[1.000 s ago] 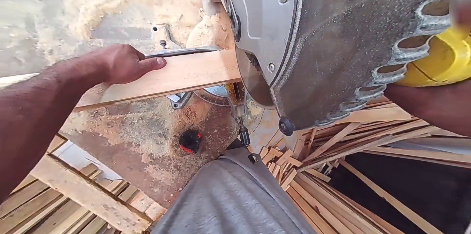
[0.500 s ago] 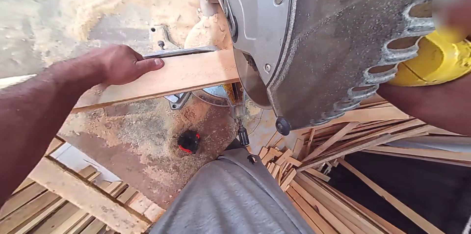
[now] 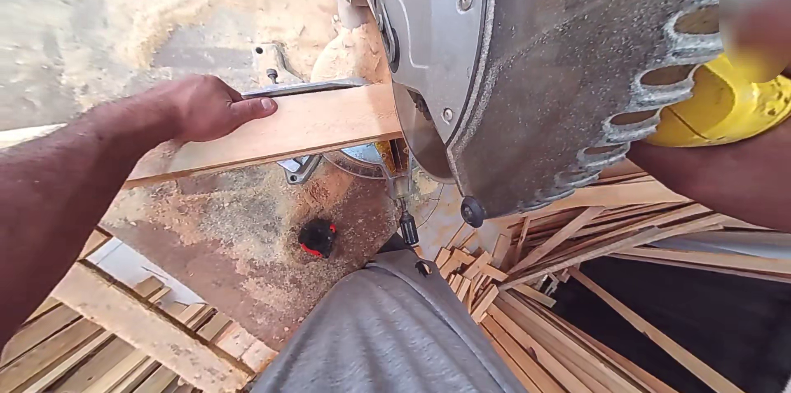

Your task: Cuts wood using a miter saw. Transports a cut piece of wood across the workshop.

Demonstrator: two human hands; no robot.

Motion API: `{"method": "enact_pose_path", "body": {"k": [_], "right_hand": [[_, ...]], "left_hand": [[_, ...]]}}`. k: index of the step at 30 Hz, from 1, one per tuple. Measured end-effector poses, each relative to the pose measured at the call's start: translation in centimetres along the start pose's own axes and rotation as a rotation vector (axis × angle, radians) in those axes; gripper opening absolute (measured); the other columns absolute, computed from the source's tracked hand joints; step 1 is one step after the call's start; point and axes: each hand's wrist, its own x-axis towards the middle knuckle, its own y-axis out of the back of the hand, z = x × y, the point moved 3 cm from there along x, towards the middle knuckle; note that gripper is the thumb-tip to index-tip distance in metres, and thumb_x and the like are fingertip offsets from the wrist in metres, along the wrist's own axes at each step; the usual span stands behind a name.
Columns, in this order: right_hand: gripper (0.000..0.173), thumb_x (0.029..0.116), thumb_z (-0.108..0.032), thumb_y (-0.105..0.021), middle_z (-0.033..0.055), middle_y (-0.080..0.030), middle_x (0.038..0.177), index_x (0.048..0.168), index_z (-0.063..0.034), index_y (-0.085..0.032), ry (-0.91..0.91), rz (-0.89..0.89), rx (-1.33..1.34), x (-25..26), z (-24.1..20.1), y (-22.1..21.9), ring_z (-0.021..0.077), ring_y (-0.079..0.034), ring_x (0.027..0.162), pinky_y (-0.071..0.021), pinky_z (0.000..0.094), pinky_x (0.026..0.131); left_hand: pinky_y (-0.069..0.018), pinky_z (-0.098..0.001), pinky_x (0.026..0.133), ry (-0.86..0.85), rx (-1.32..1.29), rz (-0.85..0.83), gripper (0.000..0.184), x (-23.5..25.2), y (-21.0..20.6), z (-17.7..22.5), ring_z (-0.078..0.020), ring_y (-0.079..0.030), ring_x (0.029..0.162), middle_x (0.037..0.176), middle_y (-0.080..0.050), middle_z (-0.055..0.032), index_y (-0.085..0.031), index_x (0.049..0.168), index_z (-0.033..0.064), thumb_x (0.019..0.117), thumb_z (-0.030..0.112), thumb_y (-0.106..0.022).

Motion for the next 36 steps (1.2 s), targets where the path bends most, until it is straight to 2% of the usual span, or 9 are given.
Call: {"method": "enact_pose_path", "body": {"k": [3,5,7,10,19,23,26,30,36], "right_hand": [[0.04,0.0888,-0.059,-0.062,0.0008,-0.067,0.089,0.106,-0.0239,-0.068,-0.022,-0.001,-0.005,-0.5,-0.3,-0.2,0.0174,-0.066,0.076,-0.0475,0.0434,0.058],[0.04,0.0909,-0.055,-0.062,0.0066,-0.066,0.087,0.104,-0.0173,-0.066,-0.068,0.007,-0.011,-1.7,-0.8,-0.6,0.0235,-0.065,0.074,-0.046,0.0469,0.057],[0.043,0.0875,-0.054,-0.066,0.0097,-0.065,0.084,0.099,-0.0126,-0.065,-0.135,0.043,-0.017,-2.5,-0.9,-1.1,0.0259,-0.064,0.073,-0.0465,0.0486,0.056],[0.042,0.085,-0.053,-0.067,0.0096,-0.065,0.083,0.096,-0.0127,-0.065,-0.142,0.079,-0.017,-2.4,-1.4,-1.5,0.0265,-0.065,0.073,-0.0459,0.0495,0.055],[0.04,0.087,-0.049,-0.066,0.0118,-0.064,0.085,0.096,-0.0109,-0.062,-0.119,0.119,-0.021,-2.5,-3.0,-2.0,0.0297,-0.065,0.078,-0.0451,0.0503,0.058],[0.037,0.0879,-0.045,-0.067,0.0134,-0.064,0.085,0.095,-0.0095,-0.062,-0.102,0.13,-0.019,-3.1,-3.8,-2.5,0.0317,-0.065,0.077,-0.0455,0.0508,0.059],[0.034,0.0905,-0.04,-0.066,0.0155,-0.064,0.082,0.092,-0.0065,-0.061,-0.083,0.171,-0.036,-3.4,-4.8,-2.9,0.0339,-0.066,0.076,-0.046,0.051,0.059],[0.033,0.0907,-0.038,-0.066,0.0171,-0.067,0.085,0.093,-0.0054,-0.062,-0.08,0.211,-0.038,-3.7,-5.3,-3.3,0.0356,-0.068,0.079,-0.048,0.0524,0.061],[0.031,0.0909,-0.037,-0.065,0.0168,-0.068,0.084,0.092,-0.0053,-0.063,-0.07,0.253,-0.029,-4.3,-5.7,-4.3,0.0345,-0.069,0.079,-0.0495,0.052,0.063]], "left_hand": [[-0.0485,-0.0699,0.061,-0.016,-0.003,0.003,0.101,-0.1,-0.1,0.1,-0.0408,-0.068,0.072,0.071,-0.066,-0.0199,-0.067,0.072,0.0086,0.0837,0.094,-0.016],[-0.0488,-0.0707,0.062,-0.015,-0.007,0.002,0.102,-0.1,-0.1,0.0,-0.0406,-0.069,0.072,0.072,-0.067,-0.02,-0.068,0.073,0.0091,0.0822,0.096,-0.015],[-0.0489,-0.071,0.063,-0.022,-0.007,0.015,0.101,0.0,-0.2,0.0,-0.0408,-0.069,0.073,0.073,-0.067,-0.0203,-0.069,0.074,0.009,0.0827,0.095,-0.017],[-0.0493,-0.071,0.065,-0.007,-0.004,0.022,0.099,-0.2,-0.2,0.2,-0.0419,-0.069,0.076,0.075,-0.068,-0.021,-0.071,0.077,0.0088,0.0848,0.093,-0.02],[-0.0486,-0.071,0.065,0.024,0.021,0.019,0.098,-0.9,0.2,1.1,-0.044,-0.069,0.077,0.076,-0.067,-0.0235,-0.068,0.077,0.0048,0.0881,0.09,-0.021],[-0.0489,-0.0716,0.065,0.024,0.023,0.029,0.102,-0.8,0.0,0.8,-0.0448,-0.069,0.078,0.077,-0.067,-0.0237,-0.068,0.077,0.0051,0.0841,0.094,-0.019],[-0.0484,-0.0716,0.065,0.01,0.027,0.039,0.101,-0.9,0.0,1.0,-0.0445,-0.069,0.078,0.076,-0.067,-0.024,-0.067,0.075,0.0047,0.0854,0.093,-0.018],[-0.0491,-0.0715,0.066,0.021,0.028,0.028,0.104,-0.9,0.1,0.9,-0.044,-0.069,0.078,0.077,-0.067,-0.0231,-0.069,0.077,0.0056,0.0825,0.095,-0.017],[-0.0489,-0.0732,0.067,0.023,0.026,0.034,0.104,-0.7,-0.2,0.7,-0.0454,-0.069,0.08,0.079,-0.068,-0.0245,-0.07,0.08,0.0053,0.0826,0.095,-0.017]]}}
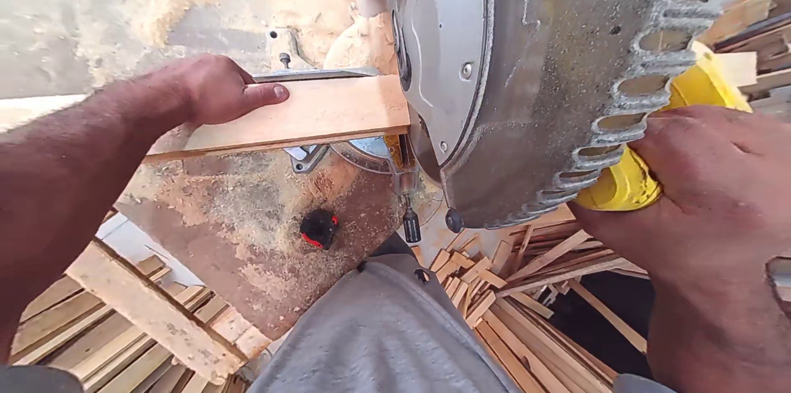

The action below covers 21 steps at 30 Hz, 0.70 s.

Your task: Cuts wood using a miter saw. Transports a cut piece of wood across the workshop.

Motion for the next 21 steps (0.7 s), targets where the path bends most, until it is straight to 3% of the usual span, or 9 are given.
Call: {"method": "enact_pose_path", "body": {"k": [21], "right_hand": [[0.028,0.0918,-0.031,-0.066,0.0169,-0.068,0.083,0.093,-0.0039,-0.063,0.009,0.071,-0.018,-1.7,-1.0,-1.5,0.0336,-0.068,0.078,-0.0496,0.0503,0.065]], "left_hand": [[-0.0488,-0.0716,0.064,0.015,0.005,-0.004,0.104,0.0,-0.1,0.0,-0.044,-0.069,0.076,0.075,-0.067,-0.0229,-0.068,0.077,0.0062,0.0822,0.095,-0.015]]}}
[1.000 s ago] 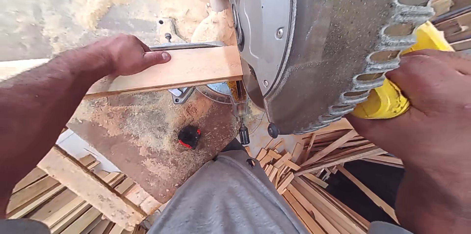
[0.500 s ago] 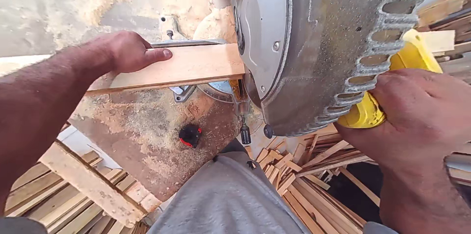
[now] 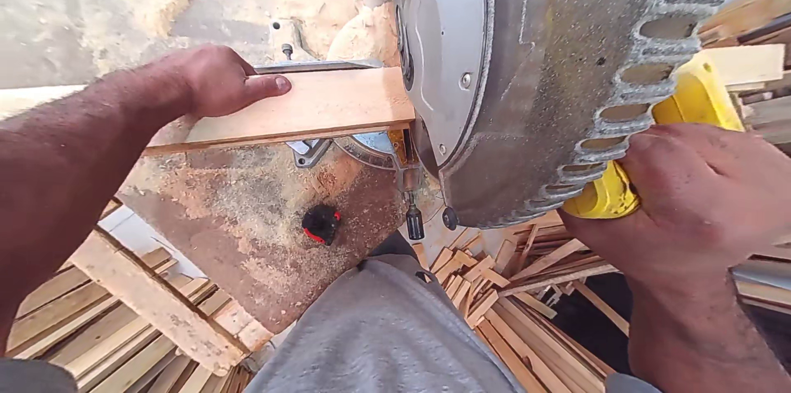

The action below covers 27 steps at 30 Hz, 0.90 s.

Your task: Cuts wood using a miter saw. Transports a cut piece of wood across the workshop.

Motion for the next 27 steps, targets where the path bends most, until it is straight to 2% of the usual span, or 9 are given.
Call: {"method": "enact_pose_path", "body": {"k": [4,7,15,27], "right_hand": [[0.027,0.0915,-0.03,-0.066,0.0168,-0.067,0.08,0.091,-0.0038,-0.062,0.006,0.015,-0.003,-0.2,-0.2,-0.2,0.033,-0.068,0.076,-0.049,0.0497,0.064],[0.027,0.0924,-0.031,-0.066,0.0168,-0.068,0.081,0.092,-0.0036,-0.064,0.002,0.014,-0.004,-0.4,-0.2,-0.4,0.0327,-0.068,0.076,-0.0498,0.0493,0.065],[0.026,0.0924,-0.03,-0.065,0.0159,-0.068,0.078,0.09,-0.0039,-0.063,0.0,0.05,0.0,-1.3,-0.6,-1.2,0.0312,-0.068,0.073,-0.0492,0.048,0.064],[0.025,0.0928,-0.031,-0.065,0.0155,-0.07,0.081,0.091,-0.0054,-0.063,-0.009,0.084,-0.004,-2.9,-1.2,-2.7,0.031,-0.07,0.077,-0.0509,0.0472,0.067]], "left_hand": [[-0.0488,-0.0723,0.066,-0.007,0.002,0.002,0.103,-0.1,0.0,0.1,-0.0446,-0.069,0.078,0.077,-0.067,-0.0237,-0.069,0.078,0.0058,0.0841,0.094,-0.016],[-0.0491,-0.0716,0.064,-0.011,-0.005,0.009,0.104,-0.1,0.1,0.1,-0.0426,-0.069,0.076,0.075,-0.067,-0.0221,-0.067,0.075,0.0072,0.0806,0.097,-0.014],[-0.0491,-0.0712,0.064,-0.022,-0.008,0.011,0.103,0.1,-0.1,0.0,-0.0416,-0.069,0.075,0.074,-0.067,-0.0214,-0.068,0.075,0.0077,0.0815,0.096,-0.015],[-0.0487,-0.0723,0.065,-0.015,-0.018,0.017,0.103,-0.1,0.0,0.1,-0.0432,-0.069,0.077,0.075,-0.068,-0.023,-0.069,0.076,0.0068,0.0822,0.095,-0.017]]}}
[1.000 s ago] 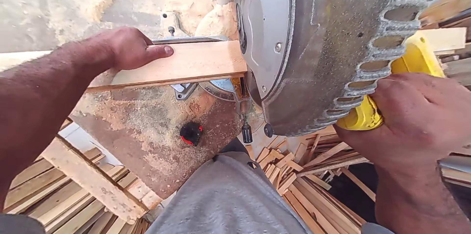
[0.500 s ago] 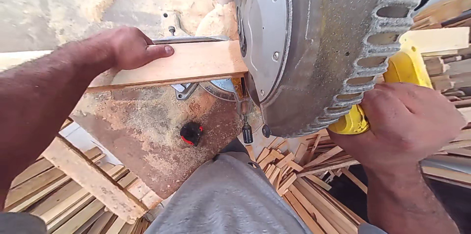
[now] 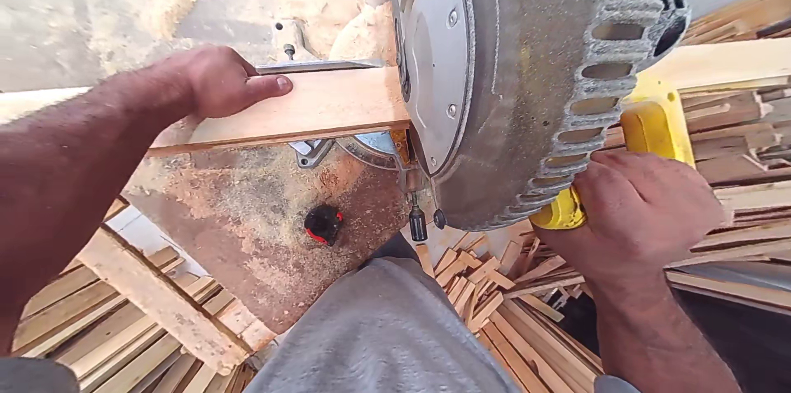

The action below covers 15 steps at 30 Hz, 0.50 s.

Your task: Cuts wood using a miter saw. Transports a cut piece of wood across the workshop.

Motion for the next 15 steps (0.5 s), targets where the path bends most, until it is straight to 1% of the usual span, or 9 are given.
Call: {"method": "enact_pose_path", "body": {"k": [3,6,8,9,10,12,13,14,15], "right_hand": [[0.025,0.0926,-0.031,-0.065,0.0149,-0.07,0.079,0.09,-0.006,-0.064,-0.019,0.013,0.001,-0.6,-0.1,-0.5,0.0312,-0.069,0.075,-0.0506,0.0478,0.066],[0.026,0.0939,-0.033,-0.065,0.0133,-0.07,0.077,0.088,-0.0078,-0.066,-0.059,0.003,0.006,-2.4,-1.1,-2.5,0.0313,-0.068,0.072,-0.0518,0.0496,0.064],[0.023,0.0929,-0.033,-0.065,0.009,-0.072,0.078,0.087,-0.0111,-0.07,-0.103,0.026,0.011,-3.8,-1.6,-3.7,0.0272,-0.07,0.072,-0.0541,0.0468,0.065],[0.021,0.0922,-0.031,-0.065,0.0071,-0.072,0.078,0.086,-0.0125,-0.071,-0.123,0.045,0.009,-4.1,-1.6,-3.9,0.0251,-0.07,0.073,-0.0553,0.0451,0.066],[0.019,0.0922,-0.03,-0.065,0.0057,-0.071,0.077,0.085,-0.0135,-0.071,-0.133,0.059,0.013,-4.3,-1.5,-3.9,0.0242,-0.07,0.073,-0.0553,0.044,0.067],[0.015,0.0935,-0.026,-0.062,0.0047,-0.071,0.081,0.088,-0.0143,-0.069,-0.117,0.067,0.042,-3.9,-1.1,-3.9,0.0244,-0.069,0.075,-0.0545,0.0435,0.068],[0.014,0.0941,-0.023,-0.06,0.0049,-0.072,0.086,0.093,-0.0142,-0.07,-0.119,0.062,0.066,-3.9,-1.3,-3.9,0.0249,-0.069,0.078,-0.0544,0.0433,0.068],[0.015,0.0955,-0.021,-0.058,0.0053,-0.073,0.093,0.1,-0.0145,-0.071,-0.137,0.07,0.079,-4.0,-1.7,-3.9,0.0252,-0.069,0.081,-0.0546,0.0432,0.071],[0.019,0.0963,-0.018,-0.057,0.006,-0.074,0.099,0.107,-0.0148,-0.072,-0.159,0.099,0.075,-4.2,-1.8,-3.8,0.0254,-0.069,0.084,-0.055,0.0433,0.074]], "left_hand": [[-0.0486,-0.0717,0.065,-0.006,0.013,0.01,0.102,0.1,0.0,0.2,-0.043,-0.069,0.076,0.074,-0.067,-0.0224,-0.068,0.075,0.0066,0.0836,0.094,-0.017],[-0.0495,-0.0734,0.069,0.015,0.043,-0.001,0.1,-0.6,-0.2,-0.4,-0.0473,-0.069,0.081,0.078,-0.067,-0.0256,-0.066,0.076,0.0026,0.089,0.089,-0.018],[-0.0502,-0.0714,0.067,0.0,0.031,0.026,0.099,-0.7,-0.4,-0.5,-0.0469,-0.068,0.078,0.077,-0.066,-0.0263,-0.066,0.078,0.0003,0.0908,0.087,-0.021],[-0.0505,-0.0715,0.068,-0.021,0.023,0.033,0.101,-0.3,-0.5,-0.2,-0.0473,-0.069,0.08,0.08,-0.067,-0.0276,-0.067,0.083,-0.0011,0.089,0.089,-0.022],[-0.0512,-0.0732,0.07,-0.038,0.046,0.045,0.108,0.2,-0.5,-0.1,-0.0489,-0.069,0.083,0.083,-0.068,-0.0291,-0.069,0.088,-0.0017,0.0842,0.094,-0.019],[-0.0478,-0.0787,0.078,-0.042,0.079,0.094,0.113,0.2,-0.4,0.1,-0.0563,-0.067,0.095,0.096,-0.068,-0.0361,-0.07,0.102,-0.0047,0.0828,0.095,-0.02],[-0.0457,-0.0806,0.082,-0.042,0.113,0.167,0.112,-0.6,-0.6,-0.2,-0.0582,-0.065,0.101,0.103,-0.068,-0.0378,-0.069,0.112,-0.0033,0.0843,0.094,-0.021],[-0.0428,-0.0814,0.09,-0.058,0.159,0.279,0.108,-1.8,-0.5,-0.1,-0.0588,-0.063,0.11,0.115,-0.066,-0.0378,-0.064,0.128,0.001,0.0863,0.091,-0.022],[-0.0361,-0.0794,0.103,-0.087,0.164,0.428,0.104,-3.3,-0.4,0.8,-0.0586,-0.055,0.125,0.132,-0.06,-0.0371,-0.054,0.145,0.005,0.089,0.087,-0.024]]}}
